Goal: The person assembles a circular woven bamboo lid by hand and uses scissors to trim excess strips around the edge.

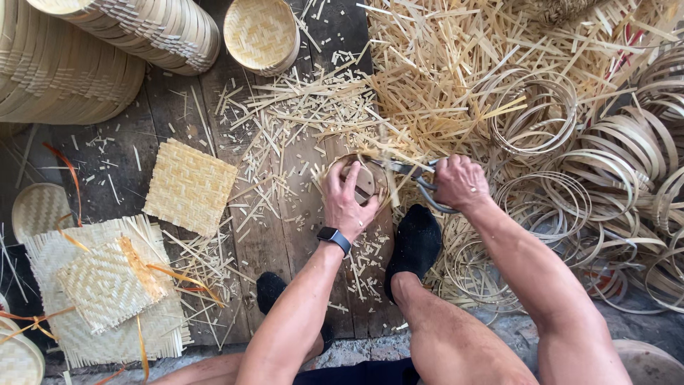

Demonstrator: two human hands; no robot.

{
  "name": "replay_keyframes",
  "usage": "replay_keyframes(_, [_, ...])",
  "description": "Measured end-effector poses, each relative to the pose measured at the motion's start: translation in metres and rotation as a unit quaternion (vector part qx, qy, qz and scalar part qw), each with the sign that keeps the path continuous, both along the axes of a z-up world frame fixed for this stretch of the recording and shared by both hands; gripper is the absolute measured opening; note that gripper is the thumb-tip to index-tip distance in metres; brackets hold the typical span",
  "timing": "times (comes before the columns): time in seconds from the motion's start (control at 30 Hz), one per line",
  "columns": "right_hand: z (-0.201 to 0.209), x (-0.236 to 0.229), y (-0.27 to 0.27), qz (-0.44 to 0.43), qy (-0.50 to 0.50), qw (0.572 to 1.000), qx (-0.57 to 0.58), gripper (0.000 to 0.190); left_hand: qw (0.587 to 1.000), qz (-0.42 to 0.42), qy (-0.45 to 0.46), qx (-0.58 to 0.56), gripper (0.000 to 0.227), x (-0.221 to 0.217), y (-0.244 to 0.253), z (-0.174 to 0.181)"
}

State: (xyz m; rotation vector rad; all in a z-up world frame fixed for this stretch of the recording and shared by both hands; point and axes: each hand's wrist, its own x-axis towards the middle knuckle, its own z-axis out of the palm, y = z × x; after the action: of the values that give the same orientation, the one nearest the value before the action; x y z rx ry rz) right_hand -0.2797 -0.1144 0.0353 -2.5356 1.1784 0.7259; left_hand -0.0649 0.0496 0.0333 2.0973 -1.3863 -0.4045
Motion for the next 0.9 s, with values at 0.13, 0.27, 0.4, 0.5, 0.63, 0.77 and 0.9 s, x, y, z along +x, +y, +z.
replay_keyframes(0.13, [-0.002, -0.010, 0.001, 0.027, -0.021, 0.999, -0.034, 0.067, 0.999, 0.025, 0.031, 0.014, 0.083, -0.008, -0.003, 0.003])
replay_keyframes(0.27, [-0.004, 0.013, 0.007, 0.027, -0.046, 0.997, -0.062, 0.067, 0.999, -0.032, 0.004, 0.010, 0.079, -0.001, -0.004, 0.008])
replay_keyframes(0.4, [0.004, 0.010, 0.002, 0.003, 0.010, 1.000, 0.016, 0.067, 0.999, -0.034, -0.001, -0.003, 0.073, 0.000, 0.001, 0.013])
replay_keyframes(0.5, [0.012, 0.001, -0.002, 0.006, 0.023, 1.000, 0.020, 0.065, 0.999, 0.020, 0.028, -0.023, 0.076, -0.006, 0.002, 0.013])
replay_keyframes(0.63, [0.011, 0.005, 0.006, 0.038, -0.078, 0.994, -0.064, 0.072, 0.997, 0.023, 0.068, -0.004, 0.084, -0.006, 0.001, 0.007])
replay_keyframes(0.77, [-0.004, 0.022, 0.009, 0.059, -0.090, 0.986, -0.127, 0.059, 0.998, -0.024, 0.057, 0.000, 0.086, 0.008, -0.001, 0.007])
replay_keyframes(0.9, [-0.007, 0.008, 0.003, 0.005, -0.006, 1.000, 0.008, 0.051, 0.998, 0.022, 0.056, -0.011, 0.093, 0.006, 0.003, 0.012])
